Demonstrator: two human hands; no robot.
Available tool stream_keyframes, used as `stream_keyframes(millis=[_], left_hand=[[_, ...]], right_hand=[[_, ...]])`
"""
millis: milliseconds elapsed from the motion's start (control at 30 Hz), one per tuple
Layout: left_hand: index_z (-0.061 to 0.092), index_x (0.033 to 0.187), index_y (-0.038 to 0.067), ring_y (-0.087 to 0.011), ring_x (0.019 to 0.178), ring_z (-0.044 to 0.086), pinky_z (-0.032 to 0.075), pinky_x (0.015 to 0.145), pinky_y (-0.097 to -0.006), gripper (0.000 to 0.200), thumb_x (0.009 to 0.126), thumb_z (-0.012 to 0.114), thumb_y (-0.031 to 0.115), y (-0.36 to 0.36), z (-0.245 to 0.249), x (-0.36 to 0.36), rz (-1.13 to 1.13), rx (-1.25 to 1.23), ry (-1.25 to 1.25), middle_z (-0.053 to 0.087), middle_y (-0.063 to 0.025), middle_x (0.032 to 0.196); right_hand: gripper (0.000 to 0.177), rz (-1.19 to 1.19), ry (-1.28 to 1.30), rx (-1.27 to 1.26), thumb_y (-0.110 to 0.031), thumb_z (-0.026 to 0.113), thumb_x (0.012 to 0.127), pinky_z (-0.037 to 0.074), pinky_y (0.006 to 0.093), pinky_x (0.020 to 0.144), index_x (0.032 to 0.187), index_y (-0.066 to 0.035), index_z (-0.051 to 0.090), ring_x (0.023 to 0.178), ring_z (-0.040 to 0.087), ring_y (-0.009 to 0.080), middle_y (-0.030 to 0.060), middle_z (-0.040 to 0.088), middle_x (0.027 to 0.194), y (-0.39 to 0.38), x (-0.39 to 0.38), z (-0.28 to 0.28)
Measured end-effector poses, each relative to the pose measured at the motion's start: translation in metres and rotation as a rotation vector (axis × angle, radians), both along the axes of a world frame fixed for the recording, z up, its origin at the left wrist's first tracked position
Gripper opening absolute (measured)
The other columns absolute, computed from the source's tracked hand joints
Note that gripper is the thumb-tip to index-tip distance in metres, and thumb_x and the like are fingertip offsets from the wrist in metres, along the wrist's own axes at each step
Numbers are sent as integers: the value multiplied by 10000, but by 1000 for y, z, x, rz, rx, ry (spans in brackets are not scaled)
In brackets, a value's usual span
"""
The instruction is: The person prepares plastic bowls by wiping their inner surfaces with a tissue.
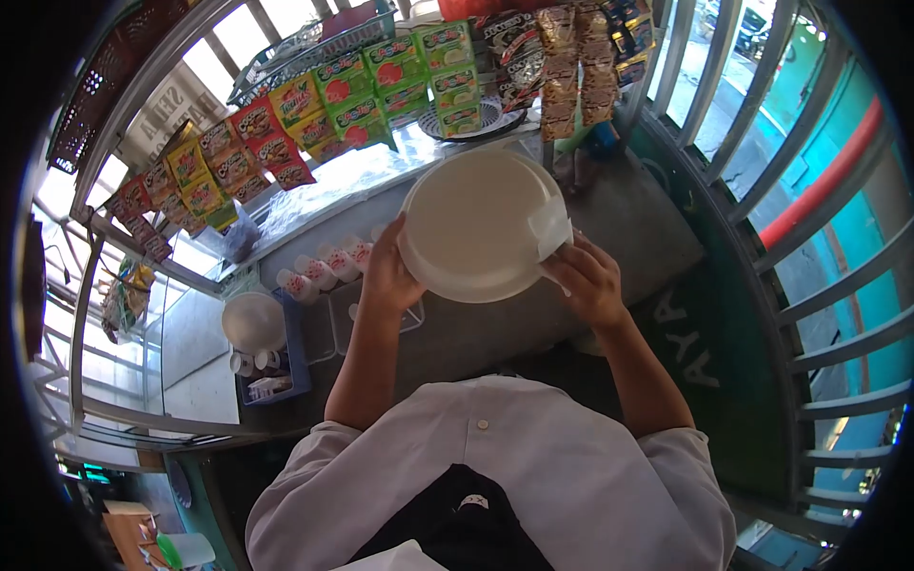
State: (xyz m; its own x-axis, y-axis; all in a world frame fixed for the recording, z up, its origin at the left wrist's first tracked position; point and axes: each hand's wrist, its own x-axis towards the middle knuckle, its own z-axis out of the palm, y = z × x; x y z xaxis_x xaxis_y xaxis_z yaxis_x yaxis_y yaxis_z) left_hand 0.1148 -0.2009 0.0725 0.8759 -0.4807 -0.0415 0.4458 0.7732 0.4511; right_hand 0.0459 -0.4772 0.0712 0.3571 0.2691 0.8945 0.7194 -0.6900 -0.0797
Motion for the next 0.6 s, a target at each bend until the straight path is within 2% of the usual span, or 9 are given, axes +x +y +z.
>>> stream_keyframes(millis=[167,233,333,400,433,467,533,567,600], left_hand=[[452,1285,29,-261,1113,570,482,931,-437,459,960,472,353,-6,-5,-11,213,111,13,575,-146,1189],[449,1290,40,-247,1119,565,485,929,-436,458,959,481,354,-15,-3,-16,253,98,-3,568,-138,1198],[437,1310,55,-235,1108,556,486,899,-419,506,947,499,403,-35,-2,-27,264,234,-7,557,-124,1201],[445,1312,75,-220,1127,542,476,912,-414,503,946,499,415,-51,-4,-35,162,270,-9,535,-103,1249],[444,1325,93,-216,1119,548,474,914,-410,499,951,488,420,-53,-1,-50,260,568,-237,522,-77,1279],[444,1325,93,-216,1119,548,474,914,-410,499,951,488,420,-54,-10,-49,247,571,-242,522,-77,1279],[432,1342,104,-226,1121,552,480,906,-412,502,962,464,430,-55,-24,-43,426,731,-820,527,-60,1278],[410,1357,95,-241,1147,539,467,929,-409,535,963,448,454,-60,-18,-33,136,288,-58,516,-79,1292],[390,1367,86,-254,1156,531,456,946,-409,571,956,443,480,-60,-8,-36,138,276,-68,513,-99,1291]], right_hand=[[405,70,394,-56,116,602,609,538,374,807,964,-57,687,911,660,295,126,656,978,-18,5,-16],[421,-190,363,317,52,608,672,510,354,861,1080,-44,652,953,651,297,146,652,1023,-22,9,-3],[419,-216,485,603,-99,621,783,440,418,961,1200,-76,597,1107,575,332,161,608,1166,14,13,13],[551,-188,346,-269,-221,608,824,329,490,1045,1339,-90,464,1256,434,354,174,462,1352,42,12,-20],[558,17,372,-311,-240,592,832,278,522,1061,1346,-80,446,1267,398,365,163,410,1392,64,3,-2],[566,223,395,-353,-260,575,841,228,554,1077,1353,-70,428,1277,363,376,152,359,1432,76,-4,16],[584,53,403,-335,-282,566,847,231,552,1076,1368,-74,405,1278,362,384,151,363,1429,58,10,12],[603,-104,409,-323,-304,557,854,234,550,1075,1384,-79,382,1280,362,391,151,368,1427,46,19,12],[600,-281,444,-229,-299,550,852,223,550,1080,1386,-84,381,1278,373,393,160,370,1425,36,23,16]])
